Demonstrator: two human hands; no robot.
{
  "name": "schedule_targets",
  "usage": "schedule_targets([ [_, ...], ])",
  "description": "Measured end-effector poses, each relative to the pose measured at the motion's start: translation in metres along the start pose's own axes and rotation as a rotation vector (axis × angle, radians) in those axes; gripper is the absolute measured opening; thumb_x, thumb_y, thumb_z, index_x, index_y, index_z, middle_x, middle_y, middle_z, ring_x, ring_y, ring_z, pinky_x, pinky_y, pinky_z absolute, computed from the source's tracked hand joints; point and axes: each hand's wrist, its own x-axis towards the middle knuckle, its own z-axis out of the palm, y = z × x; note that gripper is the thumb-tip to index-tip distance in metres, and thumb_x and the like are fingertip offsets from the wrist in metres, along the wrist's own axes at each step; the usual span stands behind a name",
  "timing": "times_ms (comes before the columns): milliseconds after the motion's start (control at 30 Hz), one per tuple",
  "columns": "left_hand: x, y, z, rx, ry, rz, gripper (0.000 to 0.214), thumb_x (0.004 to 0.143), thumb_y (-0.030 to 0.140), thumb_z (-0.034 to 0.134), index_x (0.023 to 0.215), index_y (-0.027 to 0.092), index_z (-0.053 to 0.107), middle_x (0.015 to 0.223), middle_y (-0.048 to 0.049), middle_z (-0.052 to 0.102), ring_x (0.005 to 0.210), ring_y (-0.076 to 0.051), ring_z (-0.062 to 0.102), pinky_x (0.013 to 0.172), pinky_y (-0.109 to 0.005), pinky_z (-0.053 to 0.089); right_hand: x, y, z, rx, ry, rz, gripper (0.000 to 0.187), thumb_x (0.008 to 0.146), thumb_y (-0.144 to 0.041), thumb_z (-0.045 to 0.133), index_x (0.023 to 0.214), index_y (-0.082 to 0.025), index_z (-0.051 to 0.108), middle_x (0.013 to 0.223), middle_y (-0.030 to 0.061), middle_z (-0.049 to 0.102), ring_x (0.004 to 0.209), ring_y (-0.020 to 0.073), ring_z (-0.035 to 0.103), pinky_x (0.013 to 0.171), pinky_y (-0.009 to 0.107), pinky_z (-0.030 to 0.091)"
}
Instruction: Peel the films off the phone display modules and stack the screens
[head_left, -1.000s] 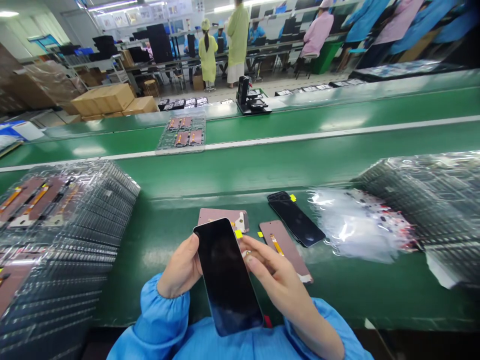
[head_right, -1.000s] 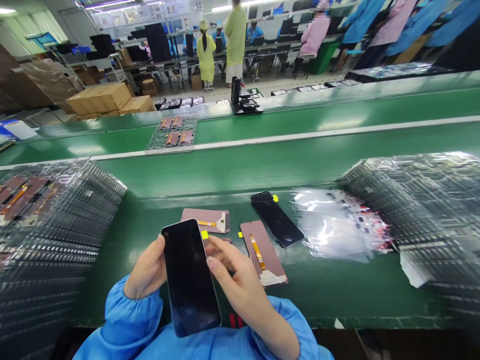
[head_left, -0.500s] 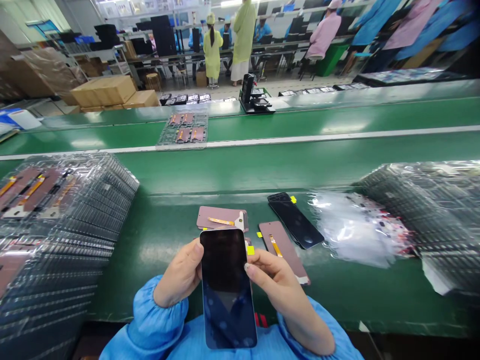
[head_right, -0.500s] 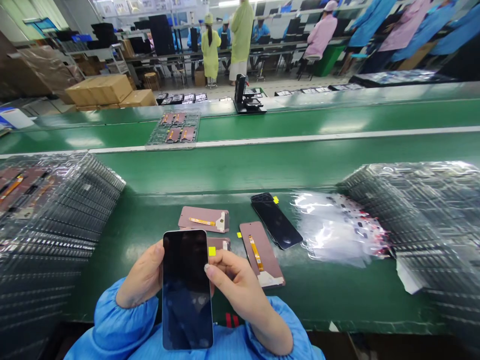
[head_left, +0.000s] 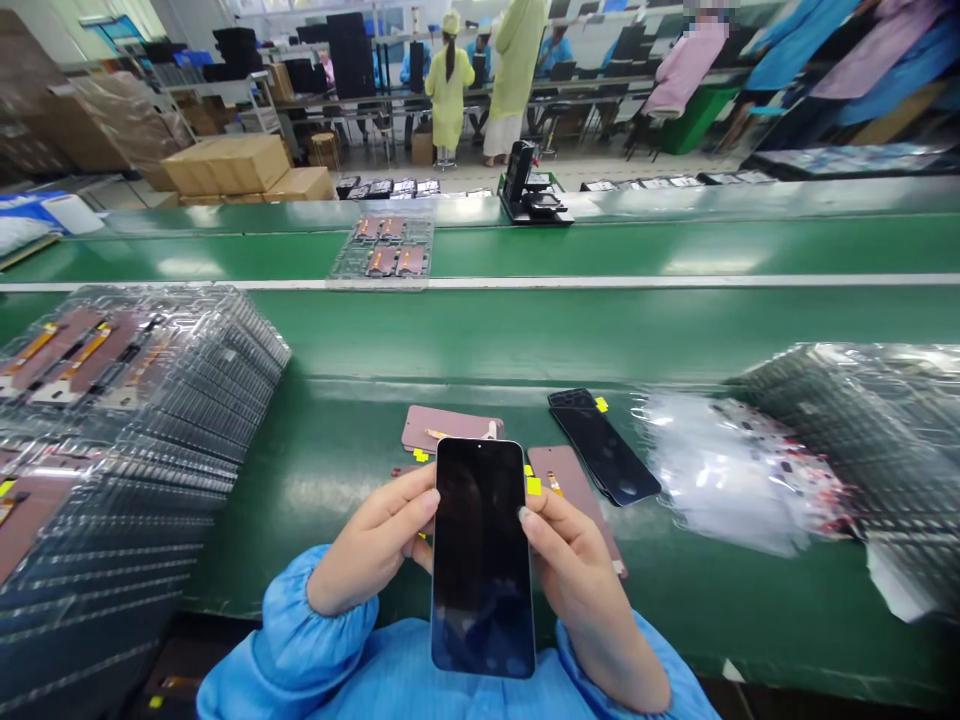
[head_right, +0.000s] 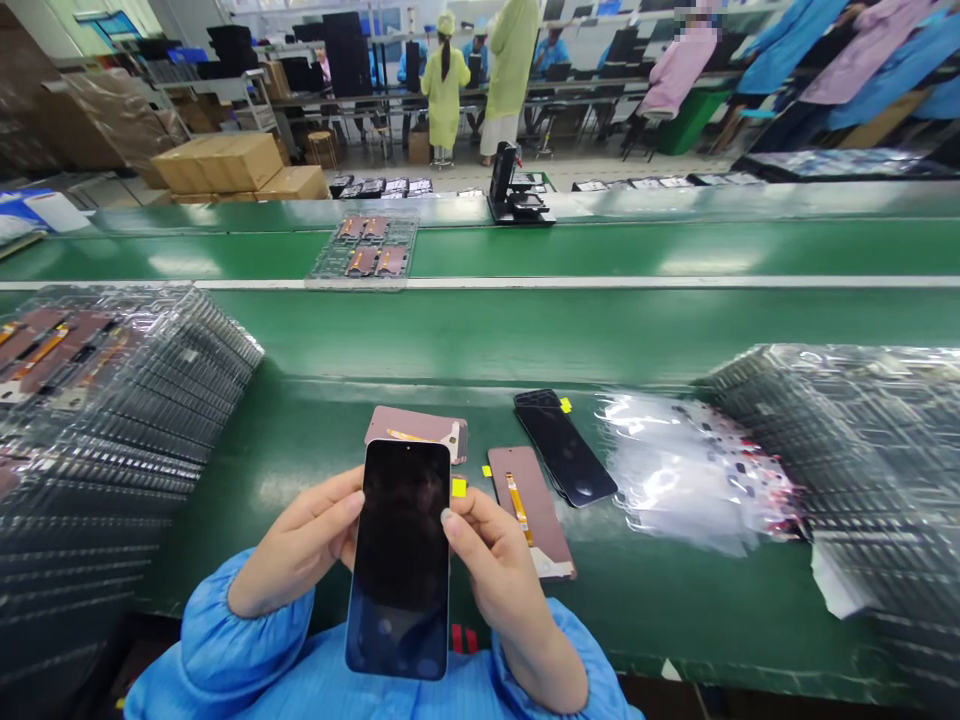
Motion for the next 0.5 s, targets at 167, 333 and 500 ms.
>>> schedule_targets([
  [167, 0.005, -0.008, 0.000, 0.026, 0.062, 0.014, 0.039, 0.094, 0.037, 0.058, 0.130, 0.023, 0.063, 0.074, -0.0019, 0.068, 0.060, -0.010, 0.066, 0.054, -0.019, 0.058, 0.003, -0.001, 0.002, 0.029, 0.017, 0.046, 0.034, 0.083, -0.052, 0.070, 0.076, -0.020, 0.064, 0.066, -0.0018, 0.053, 0.060, 0.0124, 0.048, 0.057, 0.023, 0.043],
  [333, 0.010, -0.004, -0.006, -0.046, 0.203, 0.076, 0.038, 0.091, 0.036, 0.063, 0.125, 0.020, 0.066, 0.069, 0.0004, 0.063, 0.057, -0.009, 0.061, 0.052, -0.019, 0.058, 0.004, -0.001, -0.003, -0.030, -0.162, 0.101, 0.038, 0.093, -0.055, 0.057, 0.089, -0.019, 0.069, 0.071, 0.0018, 0.065, 0.062, 0.0138, 0.060, 0.057, 0.023, 0.048],
  [500, 0.014, 0.006, -0.014, -0.033, 0.293, 0.128, 0.034, 0.093, 0.034, 0.059, 0.123, 0.018, 0.065, 0.078, -0.0024, 0.065, 0.061, -0.009, 0.061, 0.051, -0.018, 0.056, -0.003, -0.006, -0.004, 0.052, -0.442, 0.240, 0.038, 0.096, -0.051, 0.054, 0.109, -0.019, 0.069, 0.076, 0.0062, 0.076, 0.069, 0.0180, 0.074, 0.062, 0.026, 0.056],
])
